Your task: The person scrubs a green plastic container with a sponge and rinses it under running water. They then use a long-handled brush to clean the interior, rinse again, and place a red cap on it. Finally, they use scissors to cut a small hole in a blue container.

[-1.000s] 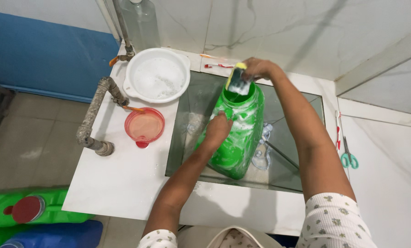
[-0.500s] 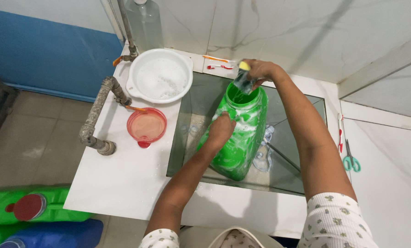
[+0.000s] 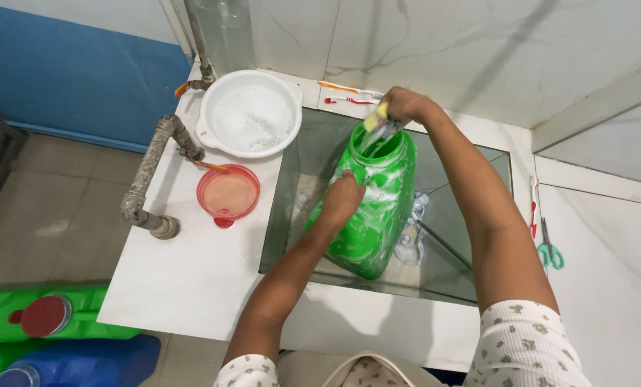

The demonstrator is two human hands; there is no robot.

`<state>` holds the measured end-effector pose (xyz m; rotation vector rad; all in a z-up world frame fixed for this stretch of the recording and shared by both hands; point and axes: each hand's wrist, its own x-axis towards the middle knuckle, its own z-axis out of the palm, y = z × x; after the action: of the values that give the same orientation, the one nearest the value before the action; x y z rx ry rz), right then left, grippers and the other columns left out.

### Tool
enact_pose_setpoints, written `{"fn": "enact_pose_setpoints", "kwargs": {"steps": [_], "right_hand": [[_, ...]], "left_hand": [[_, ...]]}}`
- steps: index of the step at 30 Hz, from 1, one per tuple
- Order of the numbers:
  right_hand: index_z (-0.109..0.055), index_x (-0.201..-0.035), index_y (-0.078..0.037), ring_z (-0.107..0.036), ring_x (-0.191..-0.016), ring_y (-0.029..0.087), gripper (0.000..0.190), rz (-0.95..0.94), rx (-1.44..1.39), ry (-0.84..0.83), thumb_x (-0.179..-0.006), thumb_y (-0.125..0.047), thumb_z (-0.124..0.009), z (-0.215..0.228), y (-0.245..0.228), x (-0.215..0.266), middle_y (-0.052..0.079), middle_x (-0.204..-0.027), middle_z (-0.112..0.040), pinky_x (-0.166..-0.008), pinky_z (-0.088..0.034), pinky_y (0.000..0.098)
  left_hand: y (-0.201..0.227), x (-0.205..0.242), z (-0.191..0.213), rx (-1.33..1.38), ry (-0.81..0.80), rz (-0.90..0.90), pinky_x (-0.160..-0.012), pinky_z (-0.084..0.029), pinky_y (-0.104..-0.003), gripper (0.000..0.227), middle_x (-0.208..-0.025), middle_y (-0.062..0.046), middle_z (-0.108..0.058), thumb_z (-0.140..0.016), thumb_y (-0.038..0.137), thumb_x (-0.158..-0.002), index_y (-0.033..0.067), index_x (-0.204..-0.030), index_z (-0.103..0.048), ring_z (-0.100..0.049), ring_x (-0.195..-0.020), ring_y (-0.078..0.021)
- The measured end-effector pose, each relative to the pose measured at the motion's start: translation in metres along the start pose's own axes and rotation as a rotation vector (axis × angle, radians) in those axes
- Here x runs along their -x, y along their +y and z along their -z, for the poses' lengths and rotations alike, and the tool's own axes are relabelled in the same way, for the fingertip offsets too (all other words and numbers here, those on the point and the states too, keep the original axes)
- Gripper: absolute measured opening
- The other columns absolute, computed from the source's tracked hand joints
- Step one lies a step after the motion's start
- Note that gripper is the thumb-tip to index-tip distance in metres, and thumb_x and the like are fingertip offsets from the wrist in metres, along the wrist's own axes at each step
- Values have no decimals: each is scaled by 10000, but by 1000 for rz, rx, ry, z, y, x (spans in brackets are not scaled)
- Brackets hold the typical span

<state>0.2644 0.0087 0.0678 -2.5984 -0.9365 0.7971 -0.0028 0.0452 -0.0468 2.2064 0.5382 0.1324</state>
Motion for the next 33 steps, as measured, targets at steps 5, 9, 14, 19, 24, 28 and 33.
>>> {"fn": "enact_pose_setpoints", "kwargs": {"steps": [5,9,14,19,24,28,33], "right_hand": [[-758,-1139,-77,-749,-857,281,290,13,40,11,-869,-86,-653,-3,1,-3,149,-1000,-761,-740,-625,398],[-701,-1184,-148,-717,-857,243,446,65,-86,-37,-749,-77,-769,2,-17,19,87,-1004,-715,-727,-633,404],[-736,-1103,2,-737,-806,270,324,-63,-302,-16,-807,-115,-792,11,-23,30,144,-961,-735,-711,-656,401],[-769,-1114,-76,-745,-821,238,321,-34,-413,-58,-808,-75,-670,10,-13,26,107,-977,-762,-690,-658,346],[-767,-1013,-57,-748,-835,241,192,-33,-316,-26,-843,-107,-693,1,-8,15,94,-984,-743,-691,-669,376],[-804,-911,-70,-749,-834,292,192,75,-11,124,-816,-43,-639,-9,12,-6,150,-906,-769,-751,-608,401],[-784,-886,-90,-714,-891,363,132,234,125,262,-809,-97,-678,-33,33,-24,193,-934,-745,-856,-557,428]], "left_hand": [[-3,1,1,18,8,-13,-825,-571,-535,501,-969,-306,-717,-654,280,-920,-124,-1194,-543,-717,-918,-451],[-5,0,-3,15,19,-24,-829,-575,-529,493,-946,-306,-720,-654,272,-922,-128,-1189,-547,-722,-904,-448],[-4,0,-5,-8,41,-22,-801,-578,-531,489,-931,-294,-715,-662,278,-916,-123,-1174,-552,-722,-882,-444],[0,2,-2,-7,32,-16,-794,-575,-535,478,-904,-292,-720,-670,280,-906,-111,-1154,-551,-722,-873,-443],[1,6,3,22,21,-23,-782,-582,-528,464,-920,-298,-715,-674,274,-912,-110,-1146,-561,-722,-876,-443],[2,6,4,27,17,-17,-794,-579,-522,478,-921,-301,-720,-676,263,-911,-120,-1166,-552,-724,-884,-441],[2,3,5,32,13,-12,-792,-584,-519,516,-926,-306,-716,-671,258,-911,-140,-1205,-526,-725,-885,-442]]}}
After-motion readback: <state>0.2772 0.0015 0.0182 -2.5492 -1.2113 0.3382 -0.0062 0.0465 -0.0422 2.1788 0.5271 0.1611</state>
